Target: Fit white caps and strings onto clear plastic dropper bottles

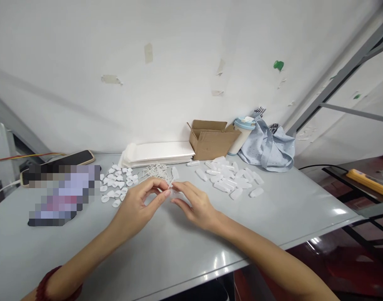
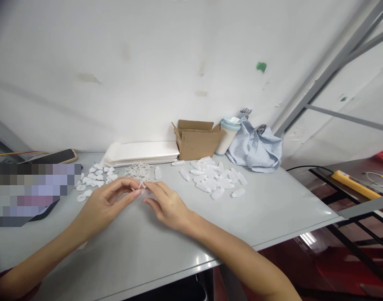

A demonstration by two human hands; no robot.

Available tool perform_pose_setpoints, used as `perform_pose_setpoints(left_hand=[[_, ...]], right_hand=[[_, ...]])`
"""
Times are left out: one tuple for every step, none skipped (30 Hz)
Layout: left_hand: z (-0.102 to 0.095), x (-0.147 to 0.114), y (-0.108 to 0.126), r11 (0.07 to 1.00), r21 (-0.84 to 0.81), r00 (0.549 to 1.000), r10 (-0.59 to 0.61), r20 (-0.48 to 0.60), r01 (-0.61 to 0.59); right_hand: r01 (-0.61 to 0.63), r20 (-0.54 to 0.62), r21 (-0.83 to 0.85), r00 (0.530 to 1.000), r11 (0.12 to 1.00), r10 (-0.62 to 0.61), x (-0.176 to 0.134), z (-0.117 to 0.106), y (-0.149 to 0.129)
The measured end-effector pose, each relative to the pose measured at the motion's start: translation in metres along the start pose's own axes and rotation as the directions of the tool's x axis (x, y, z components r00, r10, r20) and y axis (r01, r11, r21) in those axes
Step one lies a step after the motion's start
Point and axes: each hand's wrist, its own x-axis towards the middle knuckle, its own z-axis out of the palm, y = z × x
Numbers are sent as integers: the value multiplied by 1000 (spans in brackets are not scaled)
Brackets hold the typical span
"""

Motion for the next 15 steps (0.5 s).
perform_pose_setpoints(left_hand=[[0, 0, 0, 1000, -10, 1000, 8, 5, -8], [1, 1, -1, 1000, -21, 1000, 6, 7, -6], [1, 1, -1, 999, -34, 1000, -5, 8, 5], [1, 2, 0, 998, -51, 1000, -24, 10, 25], [0, 3, 0, 996, -71, 999, -49, 14, 50], [0, 4, 1, 993, -93, 997, -77, 23, 79], [-1, 4, 1, 987, -116, 993, -108, 40, 112], [-1, 5, 1, 980, -140, 989, -135, 63, 142], [-2, 5, 1, 972, -163, 984, -158, 85, 170], [-2, 5, 1, 964, -184, 979, -177, 104, 194], [-3, 5, 1, 955, -205, 974, -192, 117, 213], [-3, 5, 0, 948, -223, 971, -203, 127, 227], [-3, 5, 0, 941, -241, 969, -211, 132, 237], [-3, 6, 0, 935, -257, 967, -216, 136, 245], [-3, 6, 0, 929, -269, 965, -221, 143, 253]], right_hand=[[9, -2, 2, 1000, 1000, -9, 0, 0, 0], [15, -6, 5, 1000, 1000, -15, 0, 0, 0], [16, -9, 6, 1000, 1000, -16, 1, 0, 0], [15, -16, 6, 1000, 1000, -15, 1, 0, 0], [13, -27, 5, 1000, 1000, -13, 1, 0, -1], [11, -41, 3, 999, 1000, -11, 1, 0, -1], [9, -55, 1, 998, 1000, -9, 2, -1, -2], [8, -68, -2, 998, 1000, -8, 2, -1, -2], [6, -77, -6, 997, 1000, -6, 2, -1, -3], [2, -83, -9, 997, 1000, -2, 2, -1, -4], [-6, -84, -10, 996, 1000, 5, 2, -1, -5], [-13, -86, -8, 996, 1000, 12, 3, -1, -6], [-22, -90, -2, 996, 1000, 22, 3, -1, -7], [-30, -95, 8, 995, 1000, 30, 3, -1, -8], [-32, -103, 20, 994, 999, 34, 3, -1, -9]])
